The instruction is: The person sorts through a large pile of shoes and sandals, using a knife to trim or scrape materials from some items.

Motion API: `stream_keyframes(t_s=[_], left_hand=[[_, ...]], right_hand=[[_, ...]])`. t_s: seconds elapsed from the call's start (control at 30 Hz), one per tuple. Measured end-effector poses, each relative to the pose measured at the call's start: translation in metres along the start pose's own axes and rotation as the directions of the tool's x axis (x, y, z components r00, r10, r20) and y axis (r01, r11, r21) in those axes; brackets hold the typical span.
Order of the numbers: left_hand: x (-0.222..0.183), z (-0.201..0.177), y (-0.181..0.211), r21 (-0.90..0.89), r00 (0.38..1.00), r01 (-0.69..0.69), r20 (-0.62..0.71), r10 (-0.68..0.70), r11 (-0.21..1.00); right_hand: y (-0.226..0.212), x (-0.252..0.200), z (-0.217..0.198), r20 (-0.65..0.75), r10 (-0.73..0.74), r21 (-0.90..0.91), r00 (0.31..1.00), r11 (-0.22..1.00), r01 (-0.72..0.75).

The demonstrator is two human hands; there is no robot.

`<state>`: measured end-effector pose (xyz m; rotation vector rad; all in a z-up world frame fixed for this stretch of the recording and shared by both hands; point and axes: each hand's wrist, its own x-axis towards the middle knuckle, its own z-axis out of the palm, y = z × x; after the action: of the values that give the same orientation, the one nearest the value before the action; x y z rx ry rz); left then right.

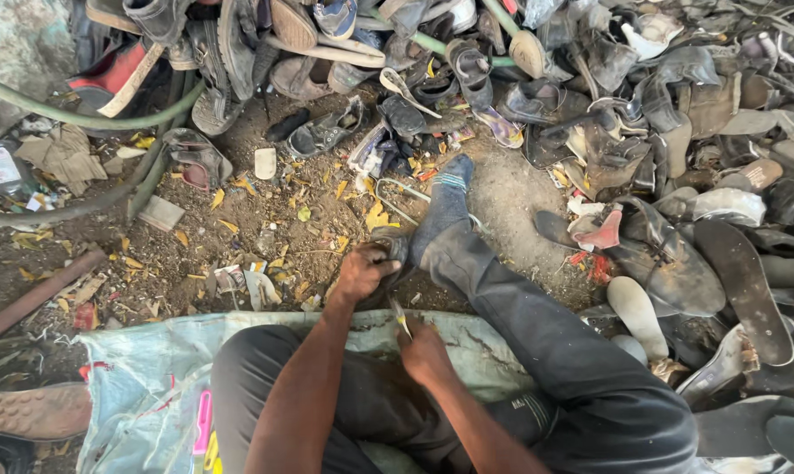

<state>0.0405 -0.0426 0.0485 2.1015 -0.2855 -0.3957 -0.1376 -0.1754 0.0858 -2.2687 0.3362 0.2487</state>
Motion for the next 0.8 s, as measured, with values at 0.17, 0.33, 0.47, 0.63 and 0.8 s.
stream_keyframes(t_s=[0.17, 0.33, 0.47, 0.63, 0.8], left_hand=[[0.002, -0.001, -0.003, -0.222, 0.992, -0.127, -0.039, 0.121, 0.967], [0.009, -0.004, -0.009, -0.182, 0.994, -0.088, -0.080, 0.074, 0.979], [0.004, 0.000, -0.012, -0.171, 0.996, -0.065, -0.074, 0.053, 0.983], [0.012, -0.003, -0.006, -0.336, 0.997, 0.069, -0.021, -0.081, 0.939], [0.005, 0.001, -0.011, -0.401, 0.984, 0.176, 0.044, -0.173, 0.899]], right_hand=[[-0.003, -0.007, 0.006, 0.014, 0.076, 0.111, 0.997, 0.991, -0.077], [-0.003, -0.009, 0.008, 0.105, 0.160, 0.225, 0.982, 0.958, -0.180], [-0.005, 0.010, 0.012, 0.272, 0.363, 0.386, 0.891, 0.808, -0.446], [-0.004, -0.012, 0.028, 0.055, 0.062, 0.204, 0.997, 0.976, -0.072], [0.001, -0.013, 0.044, 0.124, 0.123, 0.155, 0.985, 0.978, -0.141]])
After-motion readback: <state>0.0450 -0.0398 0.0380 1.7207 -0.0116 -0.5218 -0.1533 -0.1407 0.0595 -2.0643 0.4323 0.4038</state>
